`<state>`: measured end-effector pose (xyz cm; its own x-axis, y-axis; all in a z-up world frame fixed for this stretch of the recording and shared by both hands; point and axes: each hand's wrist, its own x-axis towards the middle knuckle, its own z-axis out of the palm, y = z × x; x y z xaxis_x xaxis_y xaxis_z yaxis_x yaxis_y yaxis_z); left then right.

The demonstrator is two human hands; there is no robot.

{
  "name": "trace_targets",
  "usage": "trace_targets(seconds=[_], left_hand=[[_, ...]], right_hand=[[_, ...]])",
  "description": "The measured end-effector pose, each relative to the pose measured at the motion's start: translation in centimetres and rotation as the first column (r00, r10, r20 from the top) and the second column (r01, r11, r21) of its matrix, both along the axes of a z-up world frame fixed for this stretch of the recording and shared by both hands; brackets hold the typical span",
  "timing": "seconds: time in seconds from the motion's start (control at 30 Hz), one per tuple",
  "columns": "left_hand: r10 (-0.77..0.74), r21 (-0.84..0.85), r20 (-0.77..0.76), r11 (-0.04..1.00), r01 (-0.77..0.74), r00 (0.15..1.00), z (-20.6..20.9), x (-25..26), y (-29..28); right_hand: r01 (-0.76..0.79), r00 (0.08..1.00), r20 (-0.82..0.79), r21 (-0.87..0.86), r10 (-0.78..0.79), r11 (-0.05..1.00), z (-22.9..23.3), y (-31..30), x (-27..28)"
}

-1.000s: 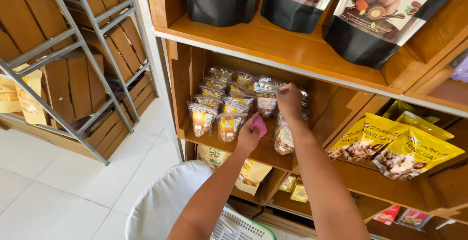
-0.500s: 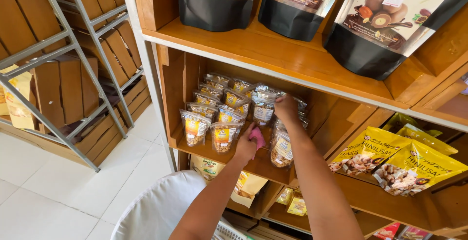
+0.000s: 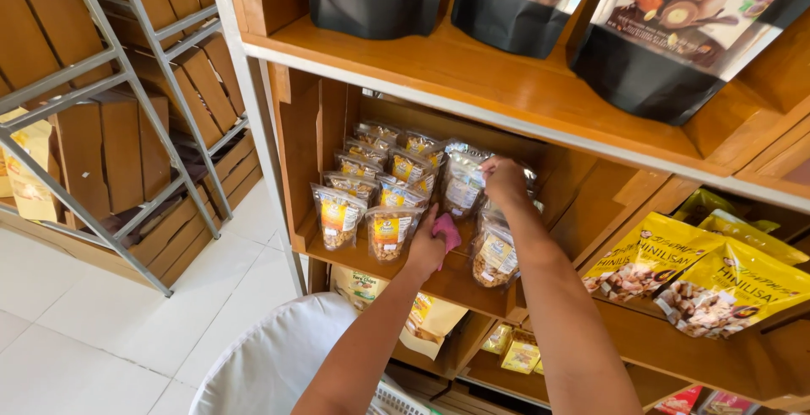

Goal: Cleaning individual snack bags with a cloth and arranging them neatly on wooden store shelves.

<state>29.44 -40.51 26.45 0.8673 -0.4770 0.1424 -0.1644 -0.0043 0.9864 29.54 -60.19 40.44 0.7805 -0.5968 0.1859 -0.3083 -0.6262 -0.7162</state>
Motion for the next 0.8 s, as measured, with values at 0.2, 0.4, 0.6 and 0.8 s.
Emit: trace_targets(seconds=[0.2,0.4,0.6,0.8], left_hand=[[-0.016,-0.042,-0.049,0.999,0.014,0.999,1.1,-0.5,0.5],[-0.009,-0.074,0.144,0.997,0.02,0.989,0.1,0.1,-0.2],[-0.001,-0.08,0.192,0.997,0.017,0.981,0.3,-0.3,0.0],[0.056,-0.149,0.311,0.989,-0.009,0.949,-0.5,-1.5,0.4]], right_hand=[[0.009,0.999,0.05,0.036,-0.011,0.999,-1.5,0.1,1.2],[0.016,0.998,0.054,0.145,-0.024,0.989,-2.7,-1.2,2.3],[-0.03,0.986,0.168,0.187,-0.002,0.982,-4.5,-2.8,3.4],[-0.014,0.961,0.268,-0.217,0.073,0.976,-3.3,-2.8,0.8]])
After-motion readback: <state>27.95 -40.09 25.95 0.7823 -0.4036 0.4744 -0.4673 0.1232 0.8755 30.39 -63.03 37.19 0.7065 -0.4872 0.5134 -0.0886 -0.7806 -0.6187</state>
